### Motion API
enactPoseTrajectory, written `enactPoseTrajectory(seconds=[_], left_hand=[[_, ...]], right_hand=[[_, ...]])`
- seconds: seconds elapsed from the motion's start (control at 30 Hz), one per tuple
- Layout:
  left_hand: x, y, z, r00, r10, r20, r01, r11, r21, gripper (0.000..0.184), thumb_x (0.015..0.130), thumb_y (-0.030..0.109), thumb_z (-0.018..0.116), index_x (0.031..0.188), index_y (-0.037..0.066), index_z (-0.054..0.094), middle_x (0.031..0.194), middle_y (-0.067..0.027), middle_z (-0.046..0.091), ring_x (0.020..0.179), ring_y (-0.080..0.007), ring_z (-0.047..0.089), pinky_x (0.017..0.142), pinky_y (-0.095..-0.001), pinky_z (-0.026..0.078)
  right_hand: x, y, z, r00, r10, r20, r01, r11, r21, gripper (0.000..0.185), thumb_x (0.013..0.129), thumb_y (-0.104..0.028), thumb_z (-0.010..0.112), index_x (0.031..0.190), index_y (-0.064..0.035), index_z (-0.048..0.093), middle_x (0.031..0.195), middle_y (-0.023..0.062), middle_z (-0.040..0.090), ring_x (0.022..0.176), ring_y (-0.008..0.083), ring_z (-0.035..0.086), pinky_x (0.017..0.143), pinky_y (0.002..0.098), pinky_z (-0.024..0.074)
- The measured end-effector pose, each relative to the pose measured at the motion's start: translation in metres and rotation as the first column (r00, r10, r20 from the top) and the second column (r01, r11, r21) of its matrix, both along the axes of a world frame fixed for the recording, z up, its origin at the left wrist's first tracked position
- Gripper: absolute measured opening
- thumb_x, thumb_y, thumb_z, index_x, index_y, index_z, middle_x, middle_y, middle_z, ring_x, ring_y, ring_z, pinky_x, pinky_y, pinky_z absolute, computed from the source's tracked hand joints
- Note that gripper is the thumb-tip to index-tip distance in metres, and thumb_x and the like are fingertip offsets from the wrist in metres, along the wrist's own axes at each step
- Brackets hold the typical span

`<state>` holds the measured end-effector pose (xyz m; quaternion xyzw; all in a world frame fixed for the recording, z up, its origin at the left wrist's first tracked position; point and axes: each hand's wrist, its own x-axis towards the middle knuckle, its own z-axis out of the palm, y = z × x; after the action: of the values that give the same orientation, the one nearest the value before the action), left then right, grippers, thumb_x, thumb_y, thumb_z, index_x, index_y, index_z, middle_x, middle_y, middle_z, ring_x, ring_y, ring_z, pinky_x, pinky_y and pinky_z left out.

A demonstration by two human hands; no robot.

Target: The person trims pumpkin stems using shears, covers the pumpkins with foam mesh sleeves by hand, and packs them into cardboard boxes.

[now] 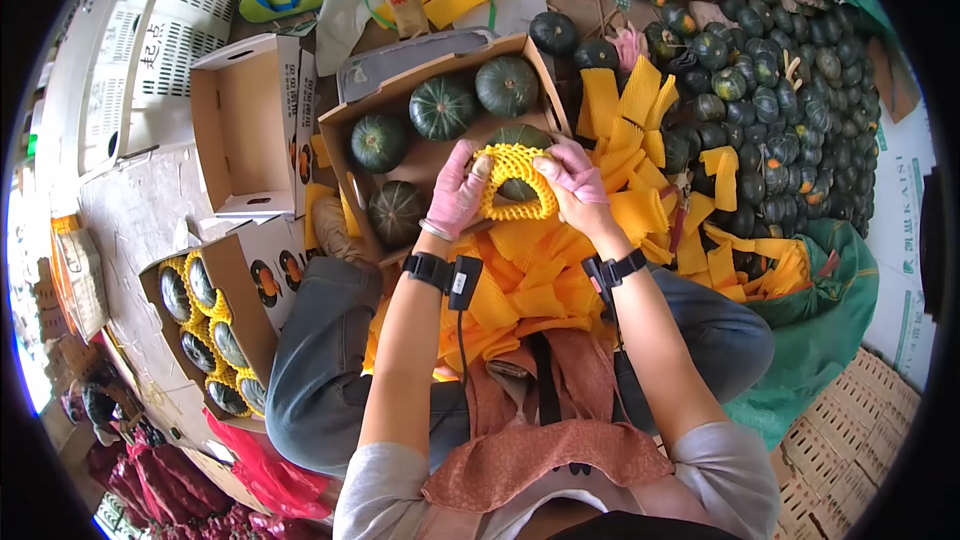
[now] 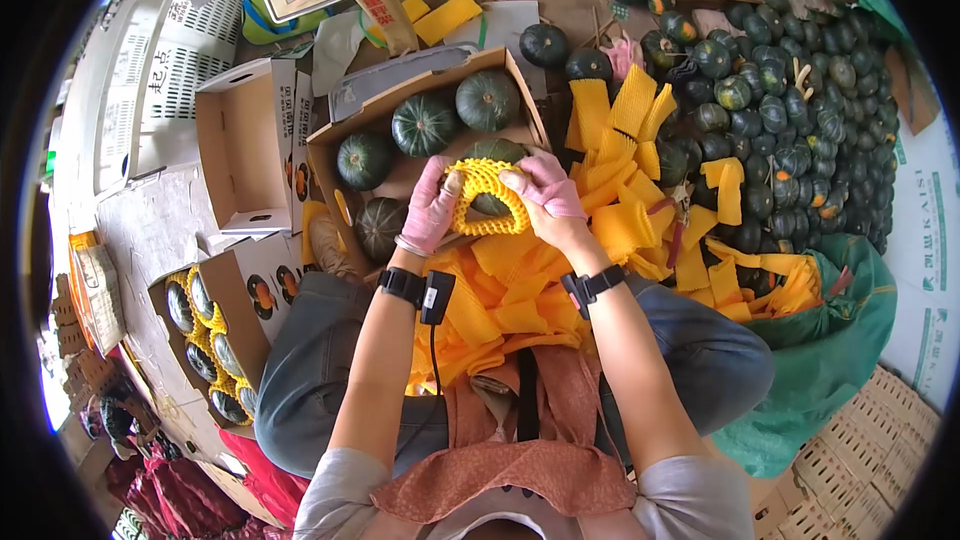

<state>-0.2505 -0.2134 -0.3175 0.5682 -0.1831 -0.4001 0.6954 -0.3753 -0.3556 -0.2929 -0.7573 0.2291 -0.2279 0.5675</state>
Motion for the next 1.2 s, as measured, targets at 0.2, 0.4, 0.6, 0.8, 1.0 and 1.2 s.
enactPoseTrajectory(seconds=[0.2, 0.4, 0.6, 0.8, 1.0, 1.2], left_hand=[[0.002, -0.02, -0.015, 0.997, 0.061, 0.04, -0.057, 0.994, -0.097, 0.018, 0.093, 0.019, 0.055, 0.103, 0.003, 0.053, 0.094, 0.0017, 0.052, 0.088, -0.006, 0.044, 0.081, -0.0222, 0.04], [0.004, -0.042, -0.019, 0.982, 0.187, 0.039, -0.184, 0.98, -0.077, 0.011, 0.091, 0.013, 0.058, 0.09, 0.003, 0.055, 0.08, 0.0029, 0.053, 0.076, -0.0053, 0.045, 0.071, -0.0207, 0.041], [0.009, -0.052, -0.031, 0.976, 0.191, 0.101, -0.203, 0.972, 0.12, 0.015, 0.094, 0.017, 0.055, 0.097, 0.002, 0.059, 0.084, 0.0006, 0.058, 0.079, -0.0064, 0.05, 0.073, -0.0215, 0.044], [-0.022, -0.037, 0.016, 0.879, 0.029, 0.476, -0.125, 0.978, 0.17, 0.041, 0.093, 0.02, 0.054, 0.128, 0.005, 0.041, 0.112, -0.0107, 0.054, 0.107, -0.0196, 0.05, 0.094, -0.0311, 0.04], [-0.019, -0.041, 0.011, 0.671, -0.065, 0.739, -0.169, 0.956, 0.238, 0.034, 0.092, 0.019, 0.053, 0.126, 0.012, 0.051, 0.128, -0.021, 0.038, 0.119, -0.034, 0.042, 0.102, -0.0336, 0.034], [-0.002, -0.04, 0.012, 0.913, -0.216, 0.346, 0.152, 0.968, 0.2, 0.039, 0.09, 0.018, 0.056, 0.128, 0.01, 0.048, 0.125, -0.0183, 0.042, 0.117, -0.0287, 0.045, 0.1, -0.0338, 0.037]], right_hand=[[0.012, -0.014, -0.007, 0.991, -0.131, 0.032, 0.129, 0.989, 0.067, 0.01, 0.088, -0.01, 0.062, 0.087, -0.0009, 0.059, 0.078, 0.005, 0.054, 0.07, 0.0132, 0.052, 0.064, 0.0238, 0.0427], [0.013, -0.038, -0.022, 0.975, -0.206, 0.083, 0.214, 0.97, -0.112, 0.014, 0.089, -0.001, 0.057, 0.1, -0.0022, 0.064, 0.084, 0.0036, 0.064, 0.078, 0.0068, 0.056, 0.07, 0.0195, 0.0437], [0.018, -0.045, -0.004, 0.88, -0.31, -0.361, 0.269, 0.95, -0.159, 0.018, 0.088, -0.02, 0.062, 0.099, -0.0052, 0.062, 0.085, 0.0141, 0.062, 0.074, 0.0224, 0.06, 0.063, 0.0298, 0.0471], [0.006, -0.022, 0.007, 0.904, -0.414, -0.104, 0.264, 0.735, -0.625, 0.012, 0.088, -0.022, 0.06, 0.092, -0.0109, 0.062, 0.075, 0.0115, 0.052, 0.067, 0.0267, 0.056, 0.053, 0.0372, 0.0448], [-0.008, 0.015, 0.02, 0.872, -0.398, -0.284, 0.149, 0.769, -0.622, 0.025, 0.083, -0.011, 0.062, 0.108, -0.0128, 0.063, 0.092, 0.0141, 0.057, 0.079, 0.028, 0.061, 0.066, 0.0354, 0.0515], [-0.005, 0.007, -0.002, 0.9, -0.368, -0.233, 0.248, 0.873, -0.42, 0.033, 0.084, -0.004, 0.058, 0.116, -0.0099, 0.059, 0.098, 0.0154, 0.055, 0.083, 0.0311, 0.06, 0.073, 0.0357, 0.0506]])
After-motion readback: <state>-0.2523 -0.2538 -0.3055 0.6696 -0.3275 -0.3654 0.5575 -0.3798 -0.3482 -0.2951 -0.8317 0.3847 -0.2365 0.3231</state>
